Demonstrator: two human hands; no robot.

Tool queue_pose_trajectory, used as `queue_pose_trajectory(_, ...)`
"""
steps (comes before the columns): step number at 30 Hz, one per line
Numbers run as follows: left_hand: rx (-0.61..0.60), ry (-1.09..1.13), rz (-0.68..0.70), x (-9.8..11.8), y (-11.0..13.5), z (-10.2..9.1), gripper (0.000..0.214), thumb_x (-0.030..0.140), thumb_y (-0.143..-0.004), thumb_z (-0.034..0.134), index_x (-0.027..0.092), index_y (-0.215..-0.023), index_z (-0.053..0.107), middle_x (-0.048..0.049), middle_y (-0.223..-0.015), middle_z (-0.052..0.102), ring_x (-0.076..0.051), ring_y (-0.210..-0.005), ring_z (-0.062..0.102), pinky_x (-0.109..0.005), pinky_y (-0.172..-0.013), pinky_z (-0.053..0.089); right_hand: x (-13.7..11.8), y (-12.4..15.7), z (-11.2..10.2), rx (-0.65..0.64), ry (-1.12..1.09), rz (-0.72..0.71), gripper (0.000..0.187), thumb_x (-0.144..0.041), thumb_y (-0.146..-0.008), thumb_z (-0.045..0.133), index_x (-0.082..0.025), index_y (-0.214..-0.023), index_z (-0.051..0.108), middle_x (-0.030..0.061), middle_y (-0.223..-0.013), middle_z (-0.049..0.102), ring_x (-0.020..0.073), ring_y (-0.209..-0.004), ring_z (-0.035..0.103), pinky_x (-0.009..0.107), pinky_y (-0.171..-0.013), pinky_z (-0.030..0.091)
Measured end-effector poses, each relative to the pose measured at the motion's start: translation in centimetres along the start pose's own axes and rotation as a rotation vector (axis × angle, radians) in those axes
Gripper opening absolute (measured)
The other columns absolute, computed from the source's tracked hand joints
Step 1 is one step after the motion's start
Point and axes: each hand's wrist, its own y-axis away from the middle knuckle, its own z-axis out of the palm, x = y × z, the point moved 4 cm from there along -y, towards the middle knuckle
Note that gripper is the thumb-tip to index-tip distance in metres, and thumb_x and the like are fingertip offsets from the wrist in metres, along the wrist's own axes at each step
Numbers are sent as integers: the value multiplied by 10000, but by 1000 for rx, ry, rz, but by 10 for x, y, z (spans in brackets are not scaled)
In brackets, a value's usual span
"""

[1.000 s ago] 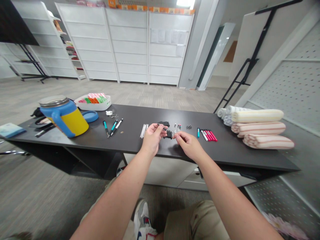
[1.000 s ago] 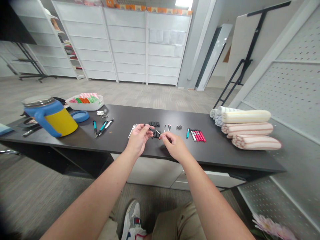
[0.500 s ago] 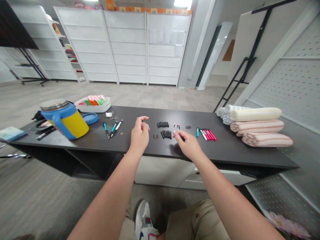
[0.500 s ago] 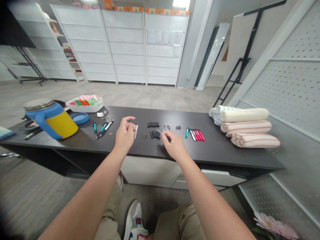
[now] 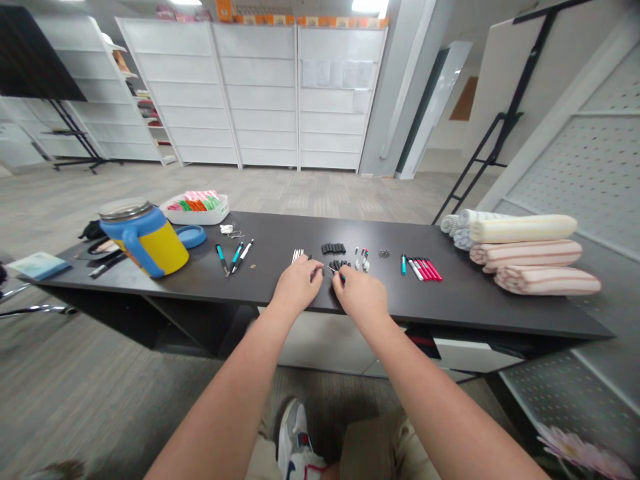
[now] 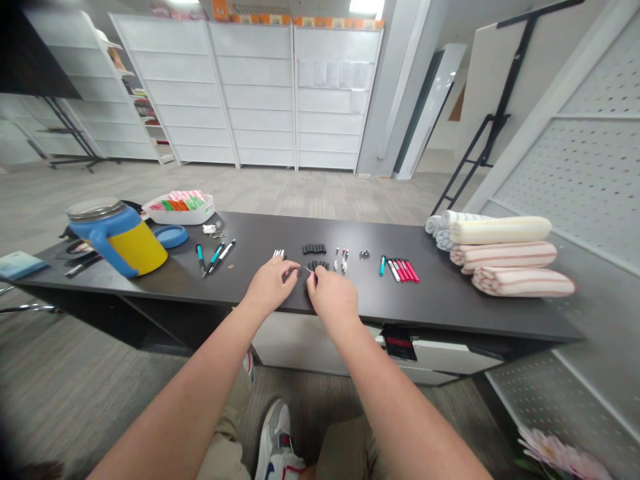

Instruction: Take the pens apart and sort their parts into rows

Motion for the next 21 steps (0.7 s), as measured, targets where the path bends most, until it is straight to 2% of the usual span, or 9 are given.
queue_pose_trajectory(3, -37, -75, 99, 6, 3, 2, 251, 278, -990, 571, 247, -1183, 728, -67, -1123, 671, -204, -1003, 656, -298, -869, 523, -3, 1, 2, -30, 17, -22, 305, -421, -1048, 421, -254, -980, 666, 56, -888, 762, 206, -738, 699, 278, -650, 381)
queue_pose_trajectory(5, -68, -135, 147, 10, 4, 3, 272, 284, -1009, 554, 268, -1232, 709, -58, -1117, 668, -199, -1004, 649, -288, -835, 518, -4, 2, 2, -42, 22, -51, 313, -431, -1059, 398, -257, -1007, 654, 56, -936, 764, 201, -759, 700, 279, -668, 394)
queue_pose_trajectory(8, -112, -232, 206, 17, 3, 2, 247, 306, -1036, 515, 289, -1160, 728, -47, -1030, 657, -201, -962, 630, -284, -746, 499, -4, 3, 3, -49, 21, -76, 343, -453, -1070, 370, -256, -1037, 648, 60, -973, 763, 201, -781, 703, 280, -677, 401)
queue_pose_trajectory(11, -124, -300, 246, 20, -1, 1, 236, 313, -1044, 502, 283, -1062, 736, -50, -1012, 646, -208, -984, 614, -283, -721, 481, -2, 4, 2, -46, 17, -91, 343, -446, -1067, 379, -249, -1038, 658, 63, -968, 762, 203, -787, 705, 281, -673, 397)
queue_pose_trajectory(16, -88, -313, 210, 13, -6, 1, 227, 309, -1047, 499, 277, -1091, 719, -46, -1025, 647, -193, -953, 628, -283, -760, 488, 10, 4, -3, -24, 15, -113, 311, -424, -1045, 433, -250, -960, 677, 43, -896, 762, 194, -727, 690, 282, -616, 333)
queue_pose_trajectory(21, 42, -225, 80, 2, -4, -6, 193, 297, -1030, 522, 235, -1063, 701, -67, -1065, 656, -204, -1015, 642, -295, -891, 497, 28, 8, -7, 19, -21, -45, 304, -413, -1038, 453, -248, -971, 699, 44, -843, 757, 174, -679, 649, 285, -595, 270)
